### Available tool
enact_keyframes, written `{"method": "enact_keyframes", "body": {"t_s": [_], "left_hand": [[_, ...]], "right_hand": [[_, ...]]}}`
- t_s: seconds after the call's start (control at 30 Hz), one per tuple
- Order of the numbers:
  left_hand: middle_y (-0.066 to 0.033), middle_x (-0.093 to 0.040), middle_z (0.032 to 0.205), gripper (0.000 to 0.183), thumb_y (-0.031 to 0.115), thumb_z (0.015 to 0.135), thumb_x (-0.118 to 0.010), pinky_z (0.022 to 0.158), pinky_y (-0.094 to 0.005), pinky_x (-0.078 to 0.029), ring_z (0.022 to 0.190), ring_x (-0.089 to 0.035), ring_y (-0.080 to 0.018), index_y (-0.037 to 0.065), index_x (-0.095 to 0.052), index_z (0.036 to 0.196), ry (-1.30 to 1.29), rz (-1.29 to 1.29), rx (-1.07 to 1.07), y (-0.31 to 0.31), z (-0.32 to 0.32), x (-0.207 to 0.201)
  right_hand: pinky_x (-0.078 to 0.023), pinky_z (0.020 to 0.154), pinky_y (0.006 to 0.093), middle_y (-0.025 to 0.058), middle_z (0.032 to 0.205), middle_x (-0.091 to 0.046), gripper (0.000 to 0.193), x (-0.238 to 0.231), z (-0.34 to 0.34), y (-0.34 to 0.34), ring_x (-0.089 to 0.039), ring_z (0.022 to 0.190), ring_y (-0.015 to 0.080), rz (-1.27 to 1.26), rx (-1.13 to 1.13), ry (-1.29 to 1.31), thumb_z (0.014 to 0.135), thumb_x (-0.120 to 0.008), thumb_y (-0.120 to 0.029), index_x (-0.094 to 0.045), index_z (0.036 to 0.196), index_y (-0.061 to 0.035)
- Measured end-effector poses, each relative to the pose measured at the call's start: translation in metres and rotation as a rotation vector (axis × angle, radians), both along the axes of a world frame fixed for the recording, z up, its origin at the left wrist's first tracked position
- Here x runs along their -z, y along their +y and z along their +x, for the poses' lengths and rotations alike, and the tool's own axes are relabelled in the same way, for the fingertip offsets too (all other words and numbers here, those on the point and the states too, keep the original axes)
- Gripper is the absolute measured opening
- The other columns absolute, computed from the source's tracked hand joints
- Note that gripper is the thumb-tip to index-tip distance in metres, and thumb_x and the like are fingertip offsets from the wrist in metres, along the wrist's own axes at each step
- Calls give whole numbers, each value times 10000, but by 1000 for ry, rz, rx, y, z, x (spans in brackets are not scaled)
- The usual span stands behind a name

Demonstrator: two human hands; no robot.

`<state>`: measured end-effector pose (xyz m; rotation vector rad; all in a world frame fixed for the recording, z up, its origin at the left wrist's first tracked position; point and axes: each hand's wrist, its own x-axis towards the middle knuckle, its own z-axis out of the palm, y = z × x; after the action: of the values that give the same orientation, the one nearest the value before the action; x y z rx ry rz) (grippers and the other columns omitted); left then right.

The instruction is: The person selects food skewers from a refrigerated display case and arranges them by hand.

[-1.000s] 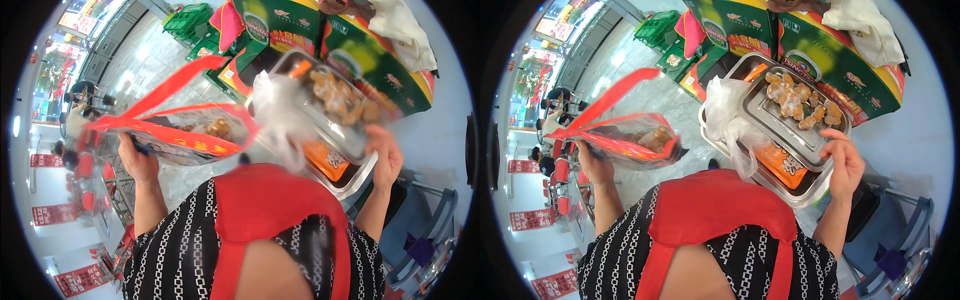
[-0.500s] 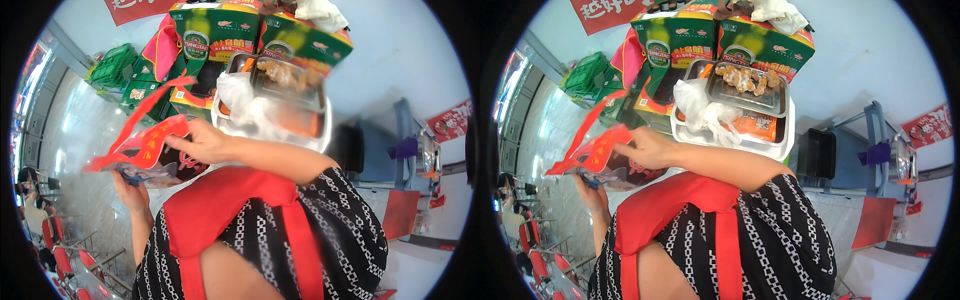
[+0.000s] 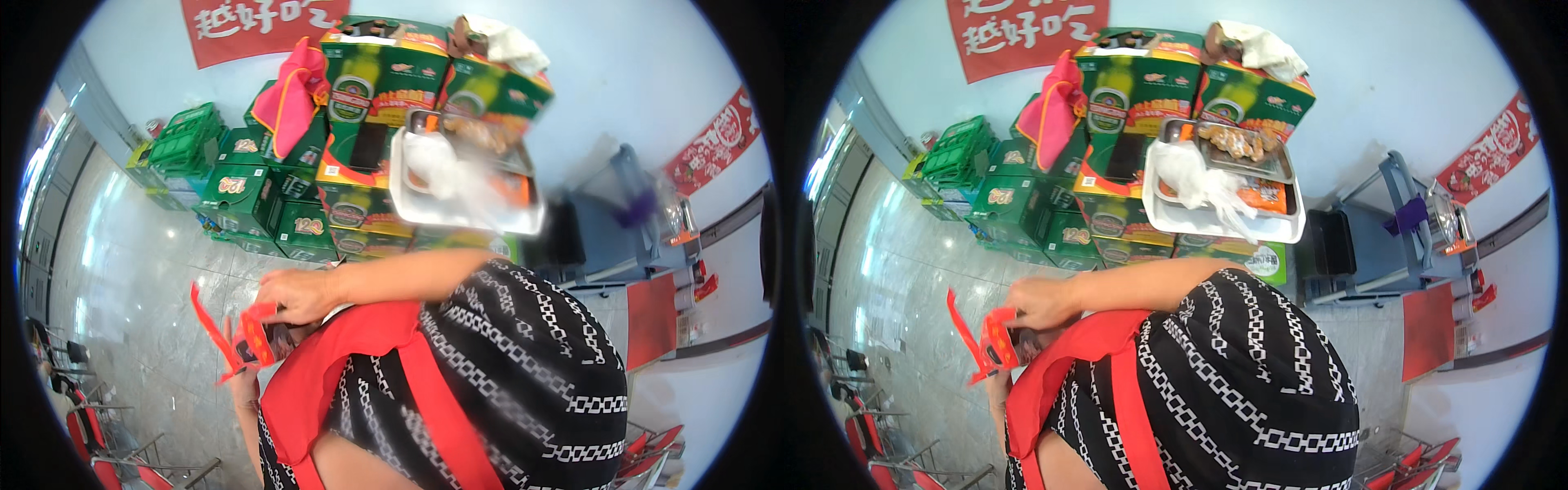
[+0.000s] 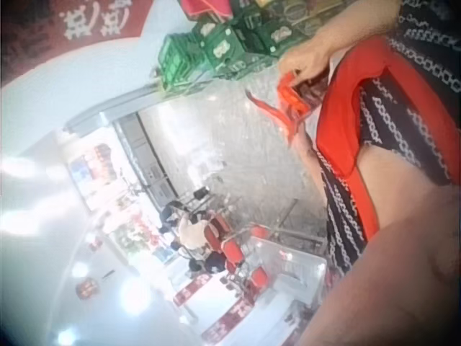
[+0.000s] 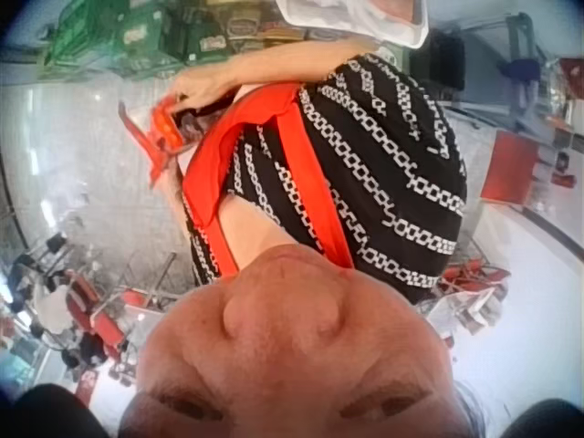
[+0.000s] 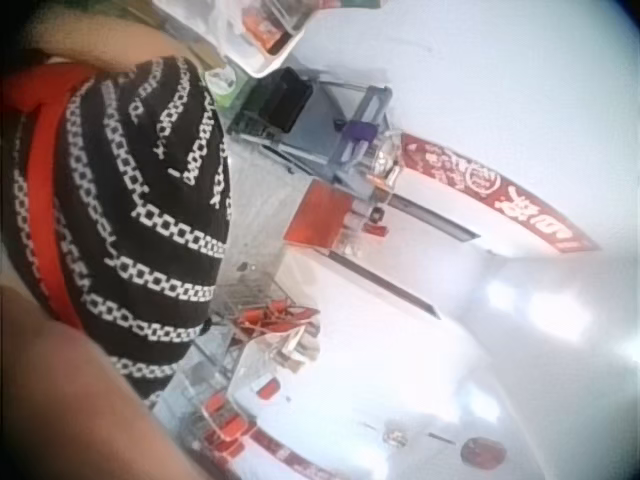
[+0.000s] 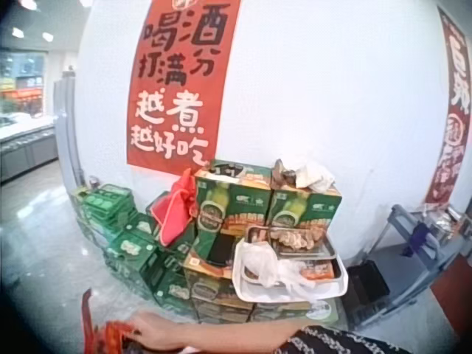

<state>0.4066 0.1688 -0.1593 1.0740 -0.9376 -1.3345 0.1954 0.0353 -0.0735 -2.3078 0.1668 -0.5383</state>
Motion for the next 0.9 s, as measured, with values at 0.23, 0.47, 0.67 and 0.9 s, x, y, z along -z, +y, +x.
{"method": "enact_keyframes", "body": {"t_s": [0.23,0.47,0.67,0.9], "left_hand": [[-77,-608,871,291,-4,721,-654,687,-275,-504,777,-604,-150,-7,-538,988,-113,-93,3,-1,10,-26],[-38,-591,931,299,227,797,-608,756,-272,-453,897,-539,-132,71,-539,1042,-143,365,-14,14,86,-57],[-51,-555,1026,336,262,790,-616,820,-283,-425,983,-502,-142,71,-534,1053,-396,244,-24,-16,194,-109],[-73,-551,1078,332,251,807,-590,882,-301,-404,1048,-486,-173,45,-544,1065,-555,135,-92,-93,302,-156]], "right_hand": [[-335,933,370,152,1060,-511,251,4,81,5,-438,1065,294,25,-87,-113,840,-489,-167,-523,1044,-25],[-327,911,389,136,1087,-493,259,-31,193,15,-421,1066,316,130,-260,-231,816,-494,-182,-531,1014,-20],[-267,945,479,135,1125,-469,296,-44,312,-35,-427,1063,305,-133,-325,-307,772,-536,-212,-506,995,-20],[-246,937,483,120,1048,-518,251,-77,446,-100,-477,968,290,-250,-329,-385,790,-517,-261,-527,893,-33]]}}
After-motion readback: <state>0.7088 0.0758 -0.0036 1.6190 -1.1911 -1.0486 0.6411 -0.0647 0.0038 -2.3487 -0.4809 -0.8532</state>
